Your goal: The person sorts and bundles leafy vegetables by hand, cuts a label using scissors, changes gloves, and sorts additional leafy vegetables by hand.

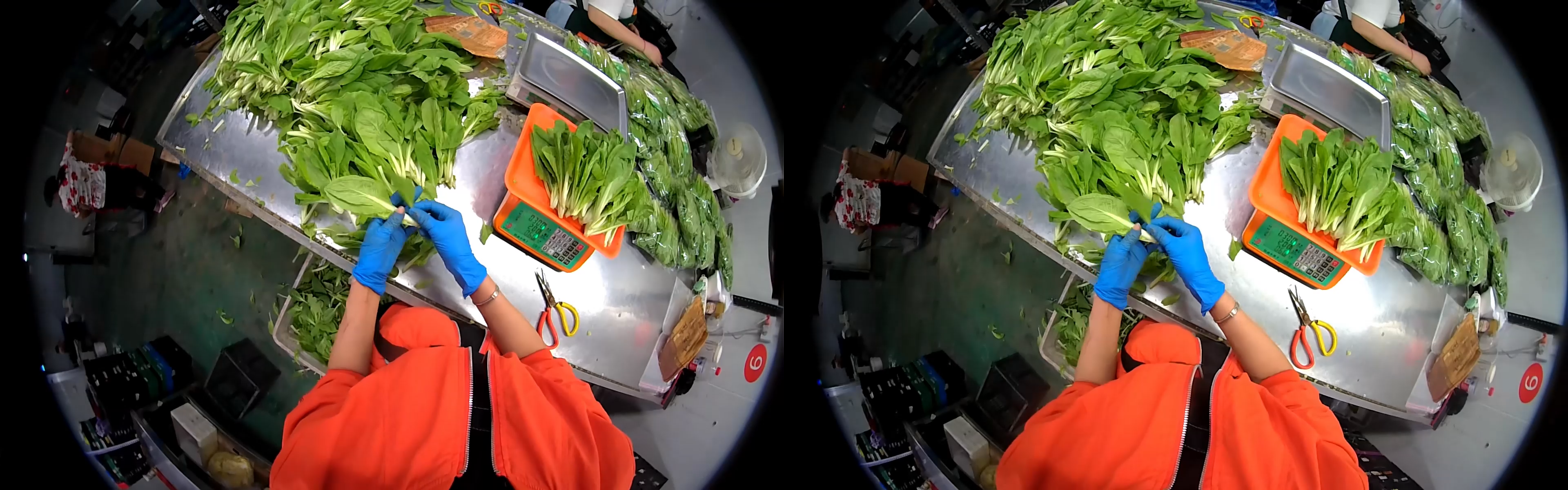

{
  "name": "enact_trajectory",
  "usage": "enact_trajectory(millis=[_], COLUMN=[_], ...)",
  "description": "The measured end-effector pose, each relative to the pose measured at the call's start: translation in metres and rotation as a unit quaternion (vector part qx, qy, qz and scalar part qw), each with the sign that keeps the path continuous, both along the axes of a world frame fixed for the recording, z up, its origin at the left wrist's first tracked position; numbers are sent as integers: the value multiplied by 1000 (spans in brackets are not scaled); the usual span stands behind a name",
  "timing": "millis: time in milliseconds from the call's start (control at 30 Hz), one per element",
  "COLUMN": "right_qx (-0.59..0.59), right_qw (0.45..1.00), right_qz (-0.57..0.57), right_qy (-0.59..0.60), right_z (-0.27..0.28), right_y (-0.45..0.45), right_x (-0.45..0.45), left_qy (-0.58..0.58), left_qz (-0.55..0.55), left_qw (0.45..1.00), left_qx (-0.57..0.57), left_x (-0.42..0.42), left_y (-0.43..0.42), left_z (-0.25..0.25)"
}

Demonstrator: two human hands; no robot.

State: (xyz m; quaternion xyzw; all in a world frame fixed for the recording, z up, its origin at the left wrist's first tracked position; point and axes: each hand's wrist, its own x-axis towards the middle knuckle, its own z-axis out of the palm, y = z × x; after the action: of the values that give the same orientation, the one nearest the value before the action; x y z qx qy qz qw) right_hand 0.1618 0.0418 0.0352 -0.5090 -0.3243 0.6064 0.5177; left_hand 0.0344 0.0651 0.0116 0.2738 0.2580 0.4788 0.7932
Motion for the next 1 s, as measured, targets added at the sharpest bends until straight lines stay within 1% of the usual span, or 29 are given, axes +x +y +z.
enact_trajectory(millis=[33, 67, 100, 133, 200, 233, 267, 300, 333, 367, 400, 433, 467, 500, 567, 600, 633, 667, 700, 733, 767, 800, 833, 867, 900, 933, 1000], right_qx=[1, -2, -5, -5, 35, 44, 43, -5, -52, 43, 28, 36, 45, 46, -3, -6, -16, -26, -5, -9, -11, -11, -43, -36, -43, -58, -47], right_qw=[1000, 999, 994, 995, 994, 986, 987, 977, 942, 931, 923, 910, 884, 883, 811, 811, 876, 926, 964, 964, 977, 986, 983, 983, 988, 991, 992], right_qz=[-3, -13, -23, -28, 51, 114, 113, 212, 305, 207, 111, 0, -109, -109, -93, -96, -106, -113, -147, -147, -142, -139, -146, -149, -135, -121, -116], right_qy=[-1, 53, 105, 101, 86, 113, 111, -10, -128, -296, -367, -413, -453, -455, -578, -577, -471, -358, -220, -223, -160, -95, -102, -104, -62, -16, -14], right_z=[-3, -9, -12, -9, -1, 1, 3, 6, 8, -7, -19, -22, -27, -37, -61, -70, -70, -70, -72, -64, -56, -49, -44, -31, -18, -13, -24], right_y=[1, 2, 3, 1, -5, -7, -8, -6, -3, 8, 18, 30, 43, 53, 68, 70, 72, 72, 70, 65, 60, 56, 51, 50, 45, 39, 33], right_x=[1, 3, 6, 6, 4, 10, 17, 24, 30, 32, 40, 42, 43, 46, 51, 57, 64, 69, 72, 74, 75, 77, 79, 78, 74, 70, 66], left_qy=[-41, -82, -133, -137, -207, -221, -232, -214, -194, -172, -173, -149, -127, -128, -74, -45, -63, -65, -97, -129, -130, -91, -52, -16, -19, -19, 33], left_qz=[5, 8, 5, 1, 68, 131, 195, 207, 218, 253, 251, 246, 241, 242, 207, 188, 156, 156, 114, 70, 67, 78, 89, 103, 84, 85, 114], left_qw=[999, 995, 990, 989, 976, 965, 950, 954, 956, 952, 952, 958, 962, 962, 974, 979, 983, 983, 985, 985, 985, 988, 989, 989, 993, 992, 987], left_qx=[-24, -49, -45, -46, -24, -51, -78, -30, 17, -26, -27, -17, -6, -5, -46, -67, -71, -72, -81, -90, -94, -102, -108, -107, -85, -88, -106], left_x=[1, 3, 2, 2, -6, -18, -35, -56, -70, -69, -70, -71, -70, -65, -47, -39, -33, -30, -27, -24, -18, -13, -8, -3, -5, -2, 2], left_y=[1, 1, 1, 0, 4, 8, 15, 22, 25, 23, 21, 20, 20, 18, 12, 9, 8, 8, 8, 5, 3, 1, 1, 7, 7, 6, 5], left_z=[1, 3, 6, 6, 4, 1, -5, -13, -18, 6, 5, 5, 5, 5, 4, 5, 6, 5, 4, 2, 1, 1, 1, 2, -6, -6, -2])
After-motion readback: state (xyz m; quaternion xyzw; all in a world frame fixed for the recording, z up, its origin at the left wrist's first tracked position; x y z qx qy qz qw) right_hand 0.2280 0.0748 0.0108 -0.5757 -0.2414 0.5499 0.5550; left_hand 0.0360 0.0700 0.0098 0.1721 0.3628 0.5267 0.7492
